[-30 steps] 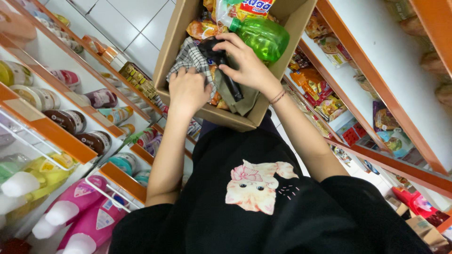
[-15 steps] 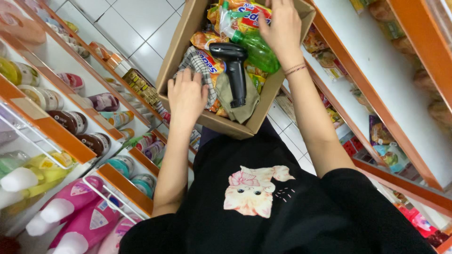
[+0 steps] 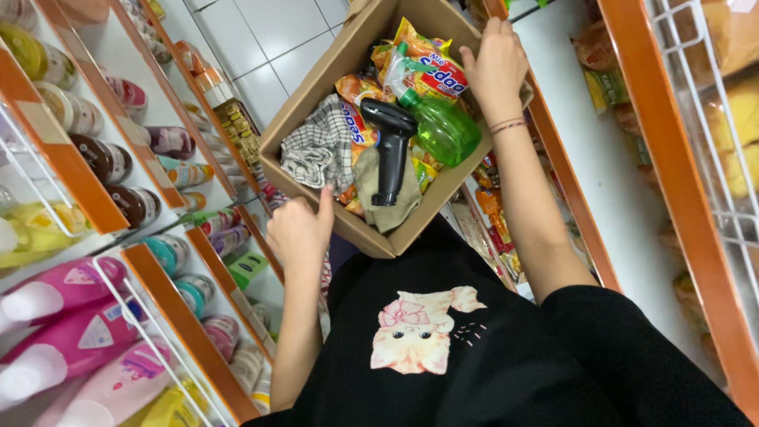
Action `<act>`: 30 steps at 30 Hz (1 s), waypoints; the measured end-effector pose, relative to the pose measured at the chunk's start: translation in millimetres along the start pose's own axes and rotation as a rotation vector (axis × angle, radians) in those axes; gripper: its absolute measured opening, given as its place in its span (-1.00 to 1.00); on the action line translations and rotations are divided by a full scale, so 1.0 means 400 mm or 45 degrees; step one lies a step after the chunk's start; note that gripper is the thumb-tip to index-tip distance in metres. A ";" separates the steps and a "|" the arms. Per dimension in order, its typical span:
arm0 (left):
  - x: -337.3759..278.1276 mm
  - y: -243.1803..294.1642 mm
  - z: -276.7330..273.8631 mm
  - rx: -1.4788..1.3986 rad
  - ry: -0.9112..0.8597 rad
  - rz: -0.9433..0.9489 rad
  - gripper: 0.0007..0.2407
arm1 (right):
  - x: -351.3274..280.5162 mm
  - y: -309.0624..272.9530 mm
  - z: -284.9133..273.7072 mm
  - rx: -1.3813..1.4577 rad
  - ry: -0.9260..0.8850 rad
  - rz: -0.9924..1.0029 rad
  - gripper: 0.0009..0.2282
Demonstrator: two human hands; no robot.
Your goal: The person removes food items and a scanner from a box, places a bread roll on a shelf, sprays liquid onto a cloth, and wipes the edges and surfaces of shelves in a store aisle.
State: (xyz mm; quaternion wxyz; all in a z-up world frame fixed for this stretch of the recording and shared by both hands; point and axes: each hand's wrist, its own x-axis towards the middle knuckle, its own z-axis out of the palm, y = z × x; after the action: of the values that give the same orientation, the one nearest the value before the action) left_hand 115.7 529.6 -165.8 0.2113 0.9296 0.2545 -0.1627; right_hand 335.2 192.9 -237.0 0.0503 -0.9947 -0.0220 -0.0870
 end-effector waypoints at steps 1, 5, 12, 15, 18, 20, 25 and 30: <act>-0.008 0.004 0.011 0.005 -0.012 -0.021 -0.48 | 0.013 0.009 0.003 -0.022 -0.022 -0.010 -0.63; -0.027 0.028 0.078 0.006 0.142 0.023 -0.48 | 0.043 0.050 0.007 -0.079 -0.125 -0.078 -0.63; -0.021 0.020 0.129 -0.231 0.236 0.041 -0.66 | 0.053 0.093 0.011 0.125 -0.230 -0.253 -0.59; -0.028 0.015 0.140 -0.303 0.226 0.015 -0.64 | 0.051 0.105 0.007 0.173 -0.291 -0.268 -0.57; -0.024 0.010 0.142 -0.290 0.219 0.005 -0.63 | 0.046 0.111 0.000 0.194 -0.276 -0.325 -0.58; -0.010 -0.001 0.134 -0.268 0.201 0.029 -0.62 | 0.031 0.121 -0.010 0.177 -0.274 -0.350 -0.58; 0.049 -0.027 0.094 -0.151 0.140 0.214 -0.62 | -0.043 0.146 -0.042 0.119 -0.313 -0.254 -0.59; 0.159 -0.022 0.025 -0.006 -0.037 0.449 -0.60 | -0.160 0.152 -0.094 0.006 -0.333 -0.025 -0.57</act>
State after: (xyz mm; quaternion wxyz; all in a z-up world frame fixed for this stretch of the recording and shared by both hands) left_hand 161.0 557.4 -202.9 0.2424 0.9568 0.0850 -0.1361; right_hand 268.8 126.5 -217.2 0.0485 -0.9972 -0.0383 0.0428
